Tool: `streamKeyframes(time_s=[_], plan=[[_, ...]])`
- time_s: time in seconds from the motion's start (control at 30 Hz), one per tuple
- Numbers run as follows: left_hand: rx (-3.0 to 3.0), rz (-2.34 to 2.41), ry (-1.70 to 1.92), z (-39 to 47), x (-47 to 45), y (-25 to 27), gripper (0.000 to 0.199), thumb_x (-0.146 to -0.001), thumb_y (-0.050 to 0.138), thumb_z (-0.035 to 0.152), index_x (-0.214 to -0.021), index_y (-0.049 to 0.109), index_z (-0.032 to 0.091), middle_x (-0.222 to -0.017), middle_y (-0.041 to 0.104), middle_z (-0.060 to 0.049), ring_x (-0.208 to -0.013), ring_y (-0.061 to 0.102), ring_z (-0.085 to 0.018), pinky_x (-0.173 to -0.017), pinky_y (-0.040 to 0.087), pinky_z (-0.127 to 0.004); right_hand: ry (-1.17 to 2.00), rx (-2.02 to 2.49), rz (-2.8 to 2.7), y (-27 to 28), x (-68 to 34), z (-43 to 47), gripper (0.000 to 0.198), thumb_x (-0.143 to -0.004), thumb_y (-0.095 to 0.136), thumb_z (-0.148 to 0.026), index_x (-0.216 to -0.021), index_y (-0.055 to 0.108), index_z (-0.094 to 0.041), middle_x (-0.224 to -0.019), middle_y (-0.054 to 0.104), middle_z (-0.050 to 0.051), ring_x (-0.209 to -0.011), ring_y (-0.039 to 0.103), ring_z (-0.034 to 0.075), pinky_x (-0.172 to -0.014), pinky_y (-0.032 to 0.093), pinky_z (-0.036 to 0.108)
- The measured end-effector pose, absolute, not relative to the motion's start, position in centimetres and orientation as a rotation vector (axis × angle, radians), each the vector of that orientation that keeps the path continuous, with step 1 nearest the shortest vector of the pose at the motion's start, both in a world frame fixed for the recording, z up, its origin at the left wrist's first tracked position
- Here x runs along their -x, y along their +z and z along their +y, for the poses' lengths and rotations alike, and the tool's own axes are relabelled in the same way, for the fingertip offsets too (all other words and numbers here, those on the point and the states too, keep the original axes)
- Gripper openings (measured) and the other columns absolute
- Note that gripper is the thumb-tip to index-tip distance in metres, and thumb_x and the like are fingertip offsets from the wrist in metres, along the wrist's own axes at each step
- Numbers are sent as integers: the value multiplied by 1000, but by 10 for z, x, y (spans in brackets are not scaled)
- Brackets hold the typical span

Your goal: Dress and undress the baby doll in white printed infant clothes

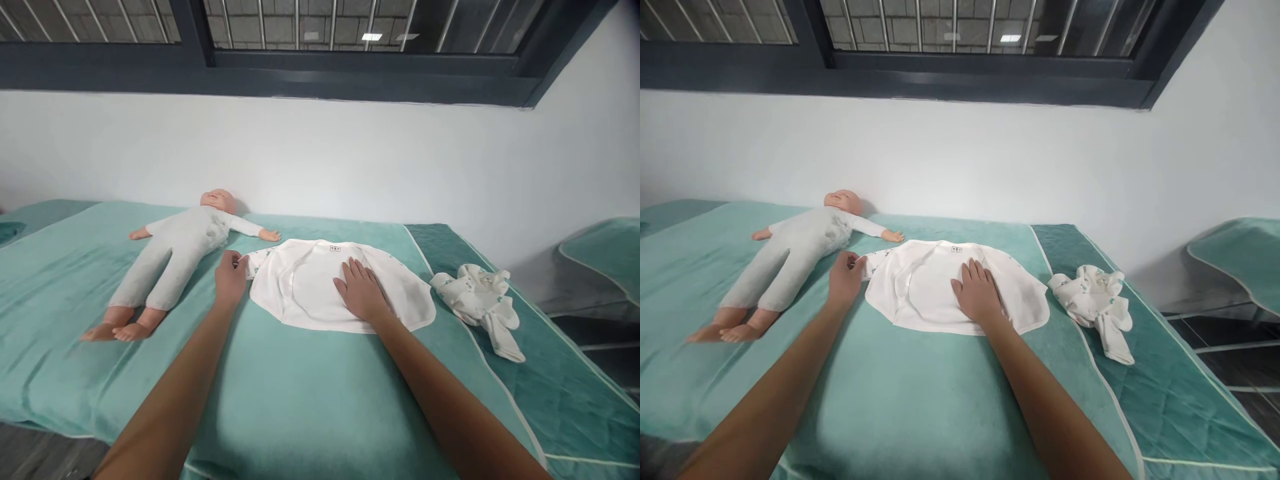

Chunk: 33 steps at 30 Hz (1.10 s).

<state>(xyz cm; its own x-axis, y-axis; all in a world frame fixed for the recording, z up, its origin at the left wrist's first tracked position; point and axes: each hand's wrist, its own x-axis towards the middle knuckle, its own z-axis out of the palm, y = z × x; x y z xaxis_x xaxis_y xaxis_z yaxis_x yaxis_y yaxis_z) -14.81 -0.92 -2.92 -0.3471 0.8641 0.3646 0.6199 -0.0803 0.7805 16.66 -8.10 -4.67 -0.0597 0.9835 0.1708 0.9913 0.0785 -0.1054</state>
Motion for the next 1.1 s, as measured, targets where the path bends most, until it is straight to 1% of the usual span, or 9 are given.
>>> streamKeyframes(time_s=[0.1,0.27,0.37,0.47,0.57,0.63,0.77,0.93,1.1], plan=[[-1567,1906,1488,11,156,-32,12,-84,54,34,-90,54,22,-83,60,0,-75,54,-16,-67,41,-27,-51,2012,-2145,-46,-166,-81,64,-102,23,-46,-152,34,-8,-161,25,15,-150,21,28,-119,20,45],[-1581,1970,1508,31,160,-36,17,-85,54,28,-99,57,21,-95,63,-5,-83,59,-19,-76,45,-32,-70,2008,-2139,-47,-166,-80,63,-102,24,-45,-151,35,-9,-161,26,14,-149,22,28,-119,20,45],[-1762,2076,1529,25,153,-33,20,-87,49,24,-103,59,19,-103,64,-9,-95,60,-24,-85,45,-37,-56,2014,-2134,-46,-165,-80,62,-102,24,-46,-152,35,-10,-162,26,13,-150,21,28,-119,20,45],[-2031,2103,1454,11,141,-28,24,-92,43,27,-103,63,19,-107,67,-11,-106,58,-27,-92,42,-39,-61,2012,-2133,-44,-163,-78,62,-102,24,-44,-152,34,-9,-162,25,14,-150,20,29,-120,18,46],[-2182,2046,1122,-1,130,-25,28,-95,41,35,-104,65,22,-100,71,-9,-97,62,-25,-82,43,-35,-74,1856,-2232,-41,-159,-77,58,-102,20,-34,-152,33,-7,-162,24,12,-151,18,24,-121,17,43],[-2192,2081,950,-6,125,-23,31,-96,39,38,-106,65,23,-98,72,-9,-93,63,-25,-74,41,-33,-33,1715,-2327,-40,-156,-75,57,-102,17,-29,-152,33,-8,-162,26,10,-150,21,20,-122,18,39],[-2129,2181,789,-11,121,-21,33,-97,37,40,-103,65,23,-100,72,-10,-92,64,-27,-66,36,-31,53,1625,-2382,-37,-145,-70,57,-102,19,-34,-151,36,-9,-160,31,11,-148,28,20,-121,22,38],[-2142,2230,839,-21,118,-22,34,-98,35,38,-100,65,22,-100,72,-10,-93,63,-26,-67,35,-32,91,1616,-2385,-35,-125,-54,59,-102,24,-41,-150,36,-8,-161,28,12,-149,24,22,-121,20,40],[-2285,2128,1032,-41,108,-23,31,-98,36,33,-91,64,20,-93,70,-8,-92,60,-25,-75,38,-34,110,1573,-2396,-36,-103,-33,60,-102,25,-44,-150,36,-9,-159,32,13,-148,25,22,-120,19,42]])
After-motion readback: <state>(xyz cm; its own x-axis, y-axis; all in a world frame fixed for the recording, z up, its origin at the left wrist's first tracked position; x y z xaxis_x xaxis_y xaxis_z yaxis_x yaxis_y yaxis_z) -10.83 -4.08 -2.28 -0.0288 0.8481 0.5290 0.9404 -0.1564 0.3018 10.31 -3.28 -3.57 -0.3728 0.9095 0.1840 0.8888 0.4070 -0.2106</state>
